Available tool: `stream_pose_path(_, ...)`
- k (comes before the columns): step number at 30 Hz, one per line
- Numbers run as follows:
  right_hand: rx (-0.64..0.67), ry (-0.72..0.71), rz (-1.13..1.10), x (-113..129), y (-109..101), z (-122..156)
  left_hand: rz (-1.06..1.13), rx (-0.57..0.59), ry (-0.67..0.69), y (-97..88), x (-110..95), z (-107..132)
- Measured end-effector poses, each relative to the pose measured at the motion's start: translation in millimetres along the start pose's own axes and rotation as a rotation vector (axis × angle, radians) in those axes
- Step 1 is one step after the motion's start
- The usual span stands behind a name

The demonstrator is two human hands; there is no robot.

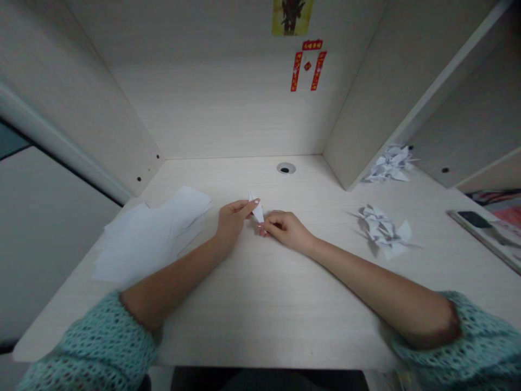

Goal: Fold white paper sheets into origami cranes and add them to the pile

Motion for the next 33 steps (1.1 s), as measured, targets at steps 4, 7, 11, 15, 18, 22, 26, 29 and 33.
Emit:
stream_pose_path(4,0.001,-0.021,0.051,4,0,1,-0.005,-0.017,-0.002,-0.8,0,0)
stream_pose_path(7,-0.006,-0.046,0.053,7,-1,2,0.015,-0.009,-0.019,0.6,1,1)
stream_pose_path(11,-0.073,-0.097,0.039,10,-6,5,0.056,-0.024,-0.022,-1.7,4,-2)
stream_pose_path(15,-0.230,-0.039,-0.052,-2,-22,4,0.090,-0.005,-0.029,-2.2,9,-5)
stream_pose_path(18,-0.264,0.043,-0.156,-17,-26,1,0.114,0.018,-0.025,-0.7,10,-6)
stream_pose_path(22,-0.260,0.069,-0.204,-21,-25,-1,0.142,0.031,-0.032,0.6,10,-6)
stream_pose_path(26,-0.272,0.069,-0.199,-20,-25,1,0.150,0.039,-0.036,1.7,9,-6)
stream_pose_path(29,-0.285,0.044,-0.191,-17,-26,2,0.150,0.053,-0.030,3.3,8,-5)
stream_pose_path(33,-0.273,0.021,-0.215,-15,-26,1,0.156,0.062,-0.035,3.9,8,-5)
Point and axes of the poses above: each hand's wrist, its own z-axis away from the middle knuckle, its own y-axis out of the palm, x = y × z, the point moved 10 cm from there along -z, towards the middle knuckle, and after that the axes turned 10 degrees about y, right-handed, at the moved point
